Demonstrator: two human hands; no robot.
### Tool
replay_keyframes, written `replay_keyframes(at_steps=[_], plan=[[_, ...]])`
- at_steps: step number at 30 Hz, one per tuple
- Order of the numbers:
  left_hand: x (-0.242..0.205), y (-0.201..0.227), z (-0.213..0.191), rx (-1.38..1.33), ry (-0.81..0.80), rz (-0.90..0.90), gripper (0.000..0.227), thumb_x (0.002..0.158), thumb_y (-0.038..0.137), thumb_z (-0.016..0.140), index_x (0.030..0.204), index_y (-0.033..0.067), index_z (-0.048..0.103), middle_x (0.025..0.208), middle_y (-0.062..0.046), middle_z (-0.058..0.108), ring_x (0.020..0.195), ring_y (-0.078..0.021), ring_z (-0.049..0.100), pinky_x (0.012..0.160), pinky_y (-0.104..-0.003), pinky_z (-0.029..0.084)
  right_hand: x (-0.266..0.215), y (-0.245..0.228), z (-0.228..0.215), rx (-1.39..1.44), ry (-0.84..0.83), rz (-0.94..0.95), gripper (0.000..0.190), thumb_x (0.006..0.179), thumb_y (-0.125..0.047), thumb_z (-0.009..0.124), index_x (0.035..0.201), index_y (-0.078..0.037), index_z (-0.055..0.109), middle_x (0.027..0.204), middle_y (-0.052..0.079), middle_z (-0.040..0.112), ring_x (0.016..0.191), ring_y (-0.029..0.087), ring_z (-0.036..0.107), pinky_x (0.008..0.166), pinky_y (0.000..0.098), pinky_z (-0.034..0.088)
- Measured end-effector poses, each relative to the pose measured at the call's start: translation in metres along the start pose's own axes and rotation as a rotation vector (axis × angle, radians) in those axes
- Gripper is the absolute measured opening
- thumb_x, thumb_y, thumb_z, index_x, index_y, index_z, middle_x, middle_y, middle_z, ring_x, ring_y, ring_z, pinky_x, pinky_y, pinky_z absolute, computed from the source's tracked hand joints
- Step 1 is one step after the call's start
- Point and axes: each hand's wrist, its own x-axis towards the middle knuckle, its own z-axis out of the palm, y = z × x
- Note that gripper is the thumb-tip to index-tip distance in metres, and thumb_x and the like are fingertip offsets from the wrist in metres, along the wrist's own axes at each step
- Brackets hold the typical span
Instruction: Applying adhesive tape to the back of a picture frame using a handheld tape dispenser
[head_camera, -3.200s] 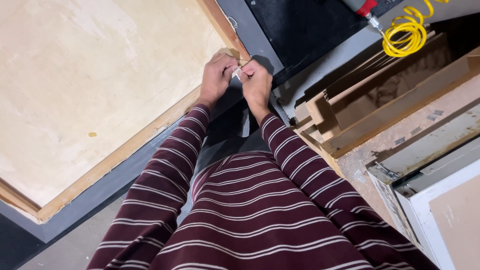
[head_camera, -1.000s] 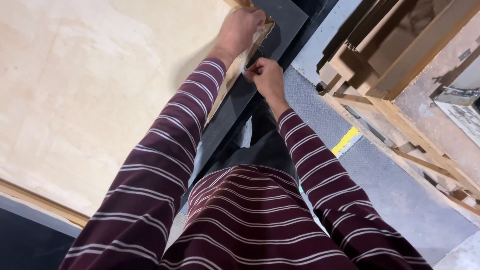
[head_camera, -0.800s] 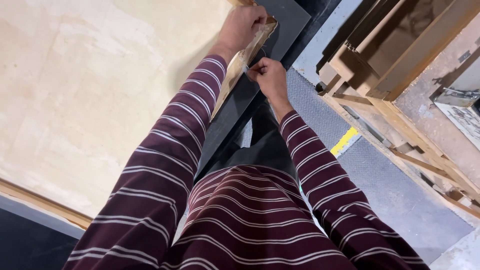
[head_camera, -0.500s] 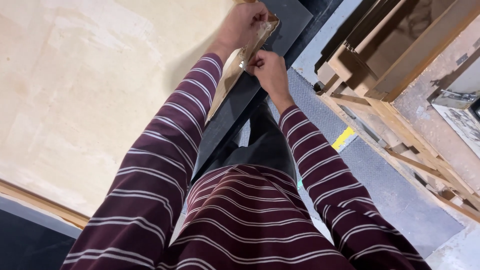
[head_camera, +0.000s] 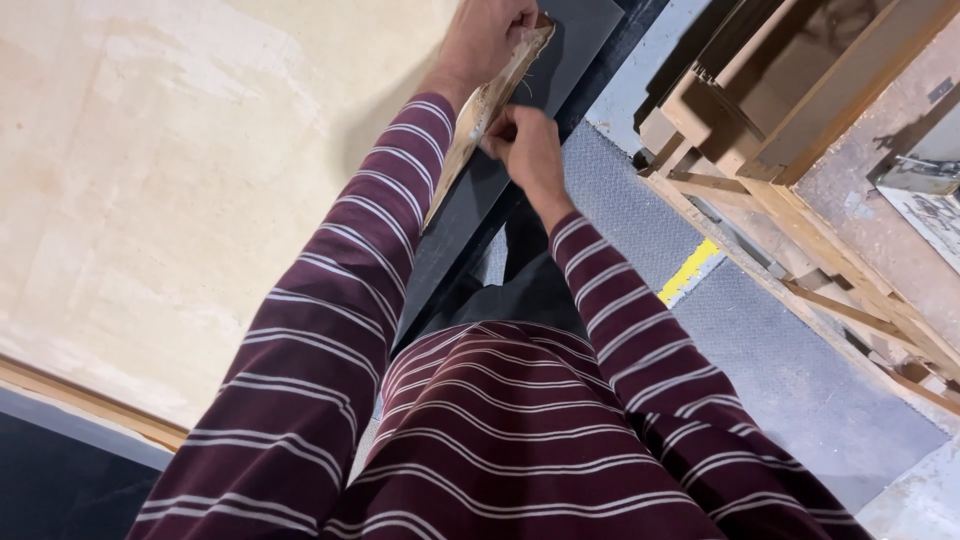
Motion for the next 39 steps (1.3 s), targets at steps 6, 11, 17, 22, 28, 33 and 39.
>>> replay_keyframes(at_steps=[6, 11, 17, 22, 28, 33, 39], plan=[[-0.002, -0.003, 0.008, -0.002, 0.023, -0.011, 0.025, 0.079, -0.011, 0.06, 0.077, 0.0132, 0.053, 0.072, -0.001, 0.057, 0.064, -0.0171, 0.051, 0.056, -0.031, 0.042, 0.003, 0.018, 0.012, -0.029, 0.065, 0.005, 0.017, 0.085, -0.009, 0.084, 0.077, -0.011, 0.069, 0.073, 0.002, 0.073, 0.071, 0.012, 0.069, 0.068, 0.0306, 0.058], [-0.002, -0.003, 0.006, -0.011, 0.008, -0.02, 0.022, 0.083, -0.009, 0.059, 0.081, 0.0124, 0.056, 0.074, -0.003, 0.058, 0.065, -0.0169, 0.051, 0.057, -0.03, 0.043, -0.007, 0.048, 0.047, 0.155, 0.062, -0.017, 0.02, 0.089, -0.008, 0.079, 0.074, -0.012, 0.066, 0.069, 0.0, 0.069, 0.065, 0.01, 0.065, 0.064, 0.0264, 0.058], [-0.011, -0.013, 0.015, -0.002, 0.027, -0.023, 0.013, 0.09, 0.0, 0.064, 0.087, 0.0124, 0.06, 0.079, -0.005, 0.063, 0.067, -0.0202, 0.055, 0.06, -0.034, 0.045, -0.018, 0.036, 0.048, 0.15, 0.019, 0.028, 0.014, 0.088, -0.009, 0.08, 0.078, -0.011, 0.07, 0.073, 0.001, 0.073, 0.068, 0.01, 0.07, 0.067, 0.0239, 0.061], [-0.006, -0.005, 0.006, -0.109, 0.011, -0.079, 0.019, 0.086, -0.006, 0.058, 0.086, 0.013, 0.061, 0.077, -0.003, 0.063, 0.067, -0.0175, 0.056, 0.061, -0.032, 0.047, -0.04, 0.028, 0.055, -0.001, 0.045, -0.042, 0.009, 0.082, -0.006, 0.075, 0.077, -0.013, 0.071, 0.076, 0.001, 0.075, 0.072, 0.013, 0.072, 0.068, 0.0286, 0.06], [-0.006, -0.018, 0.015, -0.144, 0.032, -0.032, 0.018, 0.09, -0.007, 0.059, 0.089, 0.0109, 0.062, 0.078, -0.006, 0.061, 0.066, -0.0189, 0.054, 0.061, -0.032, 0.047, -0.046, 0.023, 0.053, 0.04, 0.03, -0.007, 0.01, 0.082, -0.007, 0.072, 0.075, -0.014, 0.069, 0.073, -0.001, 0.074, 0.07, 0.012, 0.072, 0.071, 0.0289, 0.062], [-0.002, -0.018, 0.015, -0.197, 0.057, -0.108, 0.018, 0.091, -0.005, 0.061, 0.087, 0.0126, 0.062, 0.081, -0.004, 0.063, 0.071, -0.0182, 0.059, 0.066, -0.03, 0.05, -0.049, 0.023, 0.051, 0.053, 0.01, 0.044, 0.014, 0.085, -0.014, 0.078, 0.074, -0.016, 0.069, 0.068, -0.004, 0.074, 0.069, 0.008, 0.073, 0.074, 0.027, 0.062], [0.005, -0.013, 0.008, -0.186, 0.017, -0.167, 0.019, 0.091, -0.004, 0.058, 0.089, 0.0146, 0.061, 0.081, -0.001, 0.062, 0.073, -0.0146, 0.057, 0.067, -0.029, 0.048, -0.058, 0.027, 0.059, 0.117, -0.079, 0.038, 0.017, 0.076, 0.001, 0.07, 0.066, -0.011, 0.067, 0.058, -0.005, 0.06, 0.059, 0.009, 0.059, 0.073, 0.0295, 0.062]])
